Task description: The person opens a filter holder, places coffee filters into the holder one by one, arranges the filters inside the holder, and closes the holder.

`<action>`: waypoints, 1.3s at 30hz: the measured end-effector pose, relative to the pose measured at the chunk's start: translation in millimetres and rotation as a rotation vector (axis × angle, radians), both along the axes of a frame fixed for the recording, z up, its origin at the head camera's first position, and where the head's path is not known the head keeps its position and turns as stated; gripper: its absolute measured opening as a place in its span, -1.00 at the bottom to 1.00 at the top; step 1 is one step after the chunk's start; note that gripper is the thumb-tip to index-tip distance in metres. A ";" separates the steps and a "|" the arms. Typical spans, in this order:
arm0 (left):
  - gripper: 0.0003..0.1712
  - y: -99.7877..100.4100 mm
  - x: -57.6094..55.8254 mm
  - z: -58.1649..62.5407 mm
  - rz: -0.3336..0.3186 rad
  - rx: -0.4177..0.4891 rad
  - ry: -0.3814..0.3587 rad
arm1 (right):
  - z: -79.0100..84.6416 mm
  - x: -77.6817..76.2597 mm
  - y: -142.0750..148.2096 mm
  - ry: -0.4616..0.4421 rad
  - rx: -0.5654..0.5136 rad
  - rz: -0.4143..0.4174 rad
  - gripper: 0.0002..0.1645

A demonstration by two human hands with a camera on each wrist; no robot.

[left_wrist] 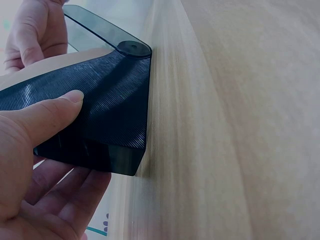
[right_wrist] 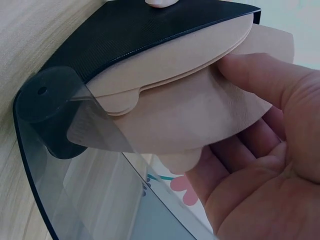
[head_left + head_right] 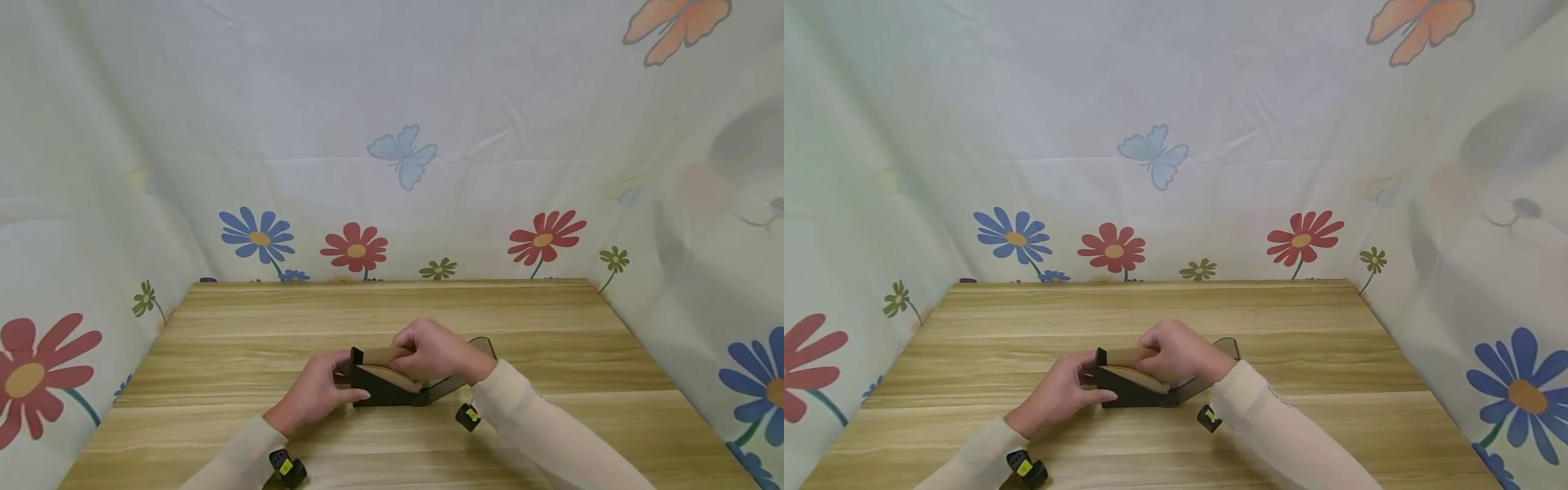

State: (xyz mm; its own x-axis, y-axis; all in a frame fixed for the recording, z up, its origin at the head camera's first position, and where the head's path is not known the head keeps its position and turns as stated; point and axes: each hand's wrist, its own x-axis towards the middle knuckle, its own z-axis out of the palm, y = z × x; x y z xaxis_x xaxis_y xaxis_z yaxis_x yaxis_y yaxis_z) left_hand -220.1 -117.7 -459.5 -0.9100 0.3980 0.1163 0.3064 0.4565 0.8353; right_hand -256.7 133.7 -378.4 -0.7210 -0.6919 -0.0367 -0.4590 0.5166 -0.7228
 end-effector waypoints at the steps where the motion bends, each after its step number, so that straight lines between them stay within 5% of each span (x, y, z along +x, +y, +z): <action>1: -0.57 0.0 0.0 -0.1 0.000 0.000 -0.001 | -0.1 0.1 -0.1 -0.010 0.002 0.008 -0.78; 10: -0.58 0.2 -0.3 0.0 -0.001 0.004 -0.003 | -3.4 -1.7 0.4 -0.059 0.006 0.110 -0.60; 28: -0.58 -0.1 -0.3 -0.1 0.006 -0.002 0.000 | -1.8 0.9 -2.2 -0.152 0.095 0.167 -0.70; 39: -0.60 0.1 -0.3 -1.4 0.010 -0.014 0.000 | -0.7 4.1 -4.2 -0.279 0.106 0.134 -0.54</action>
